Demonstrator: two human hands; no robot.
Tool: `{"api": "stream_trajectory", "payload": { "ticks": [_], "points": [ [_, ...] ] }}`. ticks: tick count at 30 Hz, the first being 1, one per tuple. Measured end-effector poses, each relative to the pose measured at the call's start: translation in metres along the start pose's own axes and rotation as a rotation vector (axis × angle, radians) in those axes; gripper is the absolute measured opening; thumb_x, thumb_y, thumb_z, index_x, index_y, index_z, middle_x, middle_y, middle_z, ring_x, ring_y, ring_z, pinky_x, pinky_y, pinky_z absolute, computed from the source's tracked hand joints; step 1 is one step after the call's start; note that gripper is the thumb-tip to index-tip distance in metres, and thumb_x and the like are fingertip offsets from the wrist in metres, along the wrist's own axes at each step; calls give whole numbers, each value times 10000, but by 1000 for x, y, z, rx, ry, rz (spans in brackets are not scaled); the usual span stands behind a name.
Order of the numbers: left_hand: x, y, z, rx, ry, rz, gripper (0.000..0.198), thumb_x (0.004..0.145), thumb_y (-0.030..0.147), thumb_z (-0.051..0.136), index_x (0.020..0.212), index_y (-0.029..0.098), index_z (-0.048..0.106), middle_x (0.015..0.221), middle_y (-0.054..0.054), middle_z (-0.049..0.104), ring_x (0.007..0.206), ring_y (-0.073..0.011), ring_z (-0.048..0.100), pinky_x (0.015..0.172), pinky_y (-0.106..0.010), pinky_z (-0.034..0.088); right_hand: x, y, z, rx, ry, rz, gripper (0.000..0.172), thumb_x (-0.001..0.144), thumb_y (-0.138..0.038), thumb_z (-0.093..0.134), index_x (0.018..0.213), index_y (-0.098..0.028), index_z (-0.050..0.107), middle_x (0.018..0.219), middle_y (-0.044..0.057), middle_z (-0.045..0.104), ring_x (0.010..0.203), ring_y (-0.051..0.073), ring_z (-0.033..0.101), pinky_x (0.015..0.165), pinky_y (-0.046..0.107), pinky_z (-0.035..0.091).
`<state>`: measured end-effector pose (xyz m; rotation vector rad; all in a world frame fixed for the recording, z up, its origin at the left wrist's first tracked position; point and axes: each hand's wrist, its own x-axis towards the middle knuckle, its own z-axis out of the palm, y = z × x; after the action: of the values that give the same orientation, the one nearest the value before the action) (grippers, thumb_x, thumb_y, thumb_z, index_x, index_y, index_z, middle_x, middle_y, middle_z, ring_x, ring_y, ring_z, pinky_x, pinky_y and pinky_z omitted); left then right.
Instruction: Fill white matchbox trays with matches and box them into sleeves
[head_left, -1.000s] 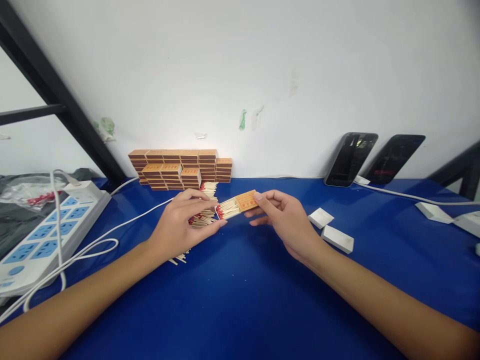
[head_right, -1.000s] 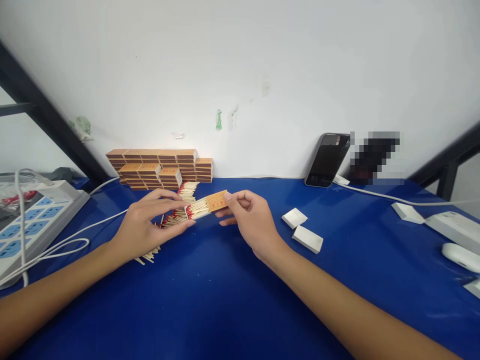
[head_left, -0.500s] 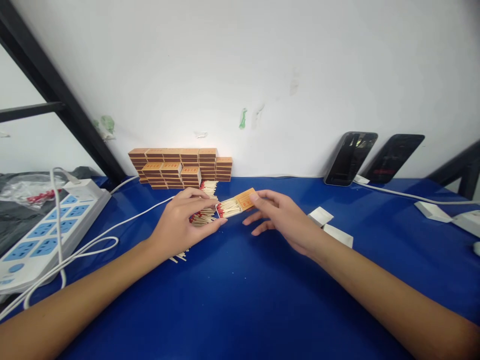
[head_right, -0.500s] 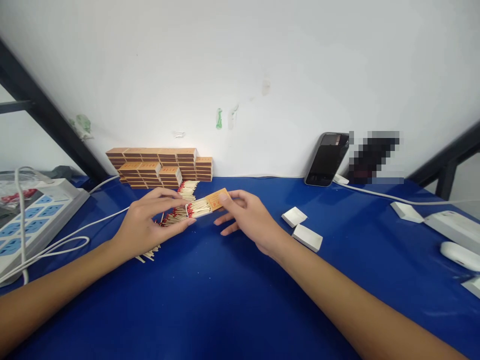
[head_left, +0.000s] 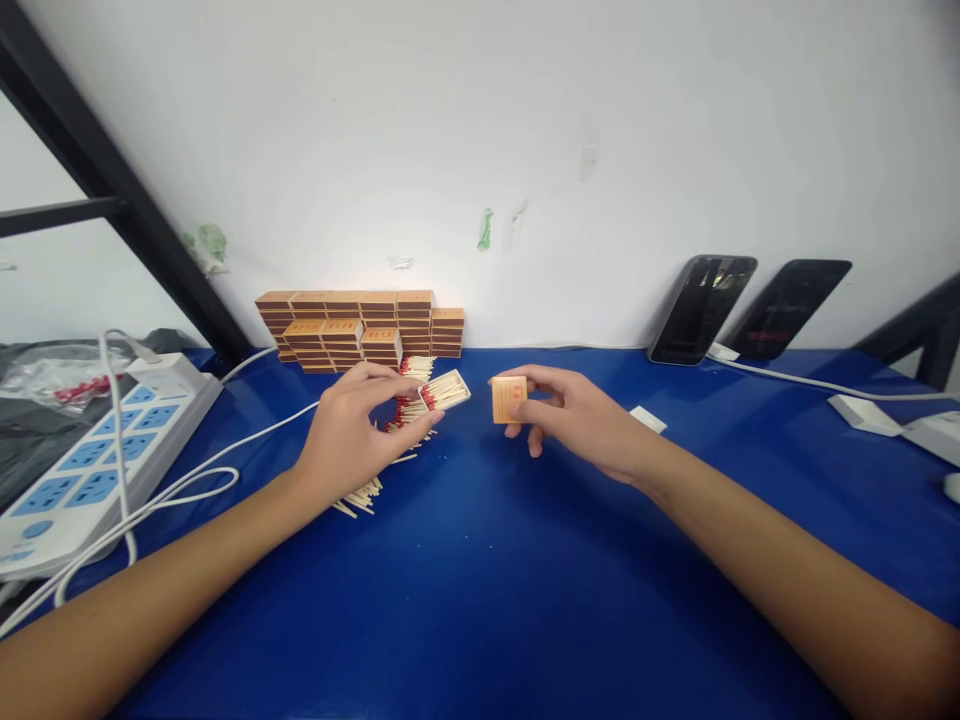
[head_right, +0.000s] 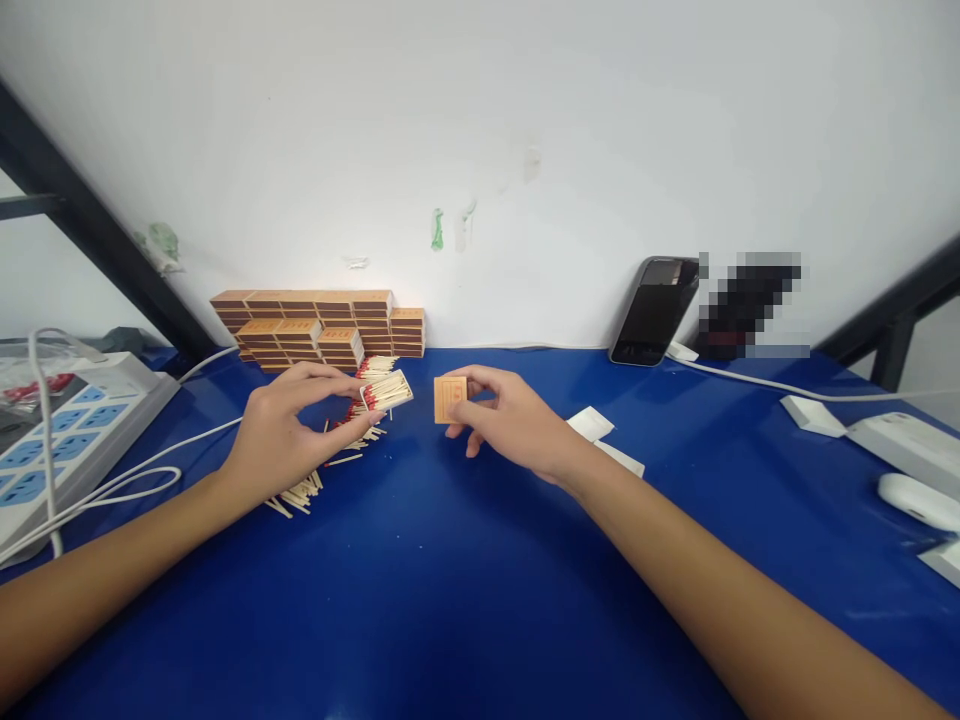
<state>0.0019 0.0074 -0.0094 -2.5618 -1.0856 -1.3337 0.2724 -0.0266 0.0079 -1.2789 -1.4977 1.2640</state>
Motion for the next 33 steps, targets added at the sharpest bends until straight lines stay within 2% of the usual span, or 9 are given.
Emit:
{"api": "stream_trajectory", "payload": {
  "ticks": [4,8,12,15,20,24,28,31,33],
  "points": [
    [1,0,-1,4,15,-38,248,823,376,850,1004,213,804,977,-52,768,923,-203,713,832,-324,604,-3,1,4,8,-90,27,378,898,-277,730,1254,-171,656,903,66,753,697,143,666,562,255,540],
    [1,0,-2,-38,-7,-29,257,809,367,860,1010,216,804,1005,-54,768,934,-202,716,847,-325,606,-1,5,2,-6,-37,-12,384,911,-366,750,1236,-185,658,935,72,761,750,146,677,552,229,508],
    [1,0,-2,-87,-52,-4,276,813,336,858,1052,211,802,1023,-64,759,950,-208,714,851,-336,606,3,8,0,27,34,-87,358,919,-467,737,1132,-184,687,982,88,762,768,165,711,558,247,545],
    [0,0,-2,-128,-101,34,307,828,346,848,1103,222,792,1055,-71,751,967,-213,708,857,-351,610,5,10,1,88,33,-95,399,886,-480,774,1132,-180,681,1061,108,760,760,186,736,540,270,570],
    [-1,-2,-1,-169,-145,66,315,846,365,837,1123,225,781,1079,-74,756,1001,-220,700,866,-362,612,4,11,7,148,36,-111,425,868,-485,792,1138,-169,703,1070,119,769,742,186,731,523,274,571],
    [1,-1,-1,-190,-166,75,293,848,344,838,1109,225,779,1065,-67,763,1013,-218,698,876,-358,608,0,12,16,136,92,-125,460,895,-510,749,1204,-171,720,1091,118,771,725,162,696,502,265,548],
    [1,3,-2,-219,-189,94,319,837,322,852,1133,230,777,1052,-68,753,996,-209,704,866,-347,610,-5,11,25,84,121,-125,474,952,-516,671,1295,-190,699,1011,90,761,721,158,664,511,275,551],
    [-1,5,-2,-232,-174,65,307,815,356,872,1084,237,787,1054,-69,750,984,-211,714,868,-353,614,-9,10,32,112,123,-100,511,982,-509,631,1371,-178,641,1026,97,742,779,174,683,575,297,596],
    [-1,6,-1,-236,-154,54,299,806,374,878,1057,239,788,1039,-66,754,971,-213,718,863,-358,616,-12,11,38,172,79,-74,579,1003,-526,593,1463,-176,553,1068,110,726,847,192,705,625,315,626]
  ]
}}
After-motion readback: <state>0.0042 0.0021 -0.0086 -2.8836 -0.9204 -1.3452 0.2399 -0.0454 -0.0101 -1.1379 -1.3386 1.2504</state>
